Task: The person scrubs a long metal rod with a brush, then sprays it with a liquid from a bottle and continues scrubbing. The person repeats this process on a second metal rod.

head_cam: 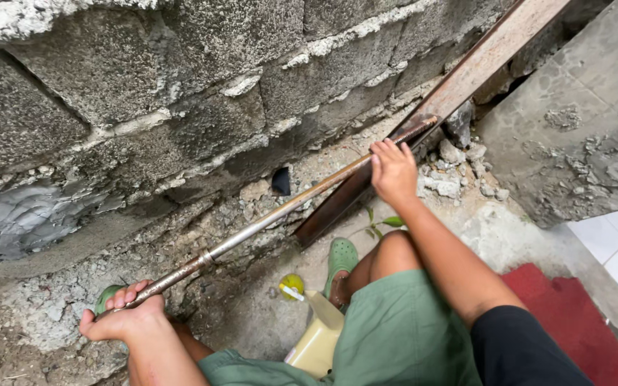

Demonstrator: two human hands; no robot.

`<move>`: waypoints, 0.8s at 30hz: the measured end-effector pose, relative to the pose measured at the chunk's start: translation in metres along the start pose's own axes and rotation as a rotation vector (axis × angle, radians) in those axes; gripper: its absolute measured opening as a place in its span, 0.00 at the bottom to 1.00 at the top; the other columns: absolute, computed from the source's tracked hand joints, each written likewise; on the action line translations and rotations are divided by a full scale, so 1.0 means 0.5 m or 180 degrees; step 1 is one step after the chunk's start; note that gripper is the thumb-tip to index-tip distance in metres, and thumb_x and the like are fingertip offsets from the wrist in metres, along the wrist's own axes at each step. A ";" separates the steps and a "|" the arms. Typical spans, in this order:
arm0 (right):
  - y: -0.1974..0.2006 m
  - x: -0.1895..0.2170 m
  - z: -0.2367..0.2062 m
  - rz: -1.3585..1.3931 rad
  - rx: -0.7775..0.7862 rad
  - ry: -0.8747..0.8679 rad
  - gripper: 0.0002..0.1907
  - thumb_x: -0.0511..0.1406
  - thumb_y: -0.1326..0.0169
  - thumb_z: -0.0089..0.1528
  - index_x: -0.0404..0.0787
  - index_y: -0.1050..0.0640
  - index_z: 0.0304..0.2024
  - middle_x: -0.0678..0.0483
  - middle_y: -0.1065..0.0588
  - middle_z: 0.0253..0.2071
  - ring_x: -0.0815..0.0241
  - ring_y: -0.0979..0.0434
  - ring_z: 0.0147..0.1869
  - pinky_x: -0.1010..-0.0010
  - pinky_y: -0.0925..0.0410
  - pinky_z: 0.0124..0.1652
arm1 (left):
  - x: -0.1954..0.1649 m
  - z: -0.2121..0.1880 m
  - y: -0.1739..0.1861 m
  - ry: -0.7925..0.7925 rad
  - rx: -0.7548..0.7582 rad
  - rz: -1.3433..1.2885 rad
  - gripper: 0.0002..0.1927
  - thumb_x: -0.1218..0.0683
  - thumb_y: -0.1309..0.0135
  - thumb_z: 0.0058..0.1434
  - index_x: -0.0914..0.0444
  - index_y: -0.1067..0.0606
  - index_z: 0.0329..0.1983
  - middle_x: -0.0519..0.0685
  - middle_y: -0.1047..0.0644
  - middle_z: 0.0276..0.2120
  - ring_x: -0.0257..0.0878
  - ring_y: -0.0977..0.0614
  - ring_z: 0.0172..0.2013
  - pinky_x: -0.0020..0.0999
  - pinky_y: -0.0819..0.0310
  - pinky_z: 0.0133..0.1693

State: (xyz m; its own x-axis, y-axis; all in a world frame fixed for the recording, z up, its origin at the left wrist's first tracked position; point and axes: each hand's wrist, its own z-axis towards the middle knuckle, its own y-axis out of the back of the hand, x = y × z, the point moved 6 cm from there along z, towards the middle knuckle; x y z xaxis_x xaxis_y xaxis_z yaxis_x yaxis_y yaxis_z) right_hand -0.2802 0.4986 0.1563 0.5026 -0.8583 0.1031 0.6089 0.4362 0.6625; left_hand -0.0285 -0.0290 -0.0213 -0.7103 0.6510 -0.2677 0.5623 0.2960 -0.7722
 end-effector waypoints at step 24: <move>-0.054 0.094 -0.048 0.0568 0.0100 -0.0727 0.11 0.35 0.53 0.68 0.41 0.19 0.43 0.52 0.20 0.49 0.52 0.24 0.55 0.55 0.41 0.56 | -0.001 0.011 -0.001 0.0000 0.0222 -0.0073 0.21 0.35 0.55 0.56 0.53 0.41 0.19 0.38 0.40 0.13 0.36 0.40 0.15 0.34 0.45 0.26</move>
State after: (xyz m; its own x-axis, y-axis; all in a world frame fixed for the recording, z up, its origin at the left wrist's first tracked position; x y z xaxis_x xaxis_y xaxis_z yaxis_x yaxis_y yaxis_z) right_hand -0.2583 0.4527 0.1254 0.4467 -0.8090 0.3821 0.5022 0.5801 0.6413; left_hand -0.0307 -0.0333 -0.0238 -0.7227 0.6446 -0.2493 0.5149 0.2615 -0.8164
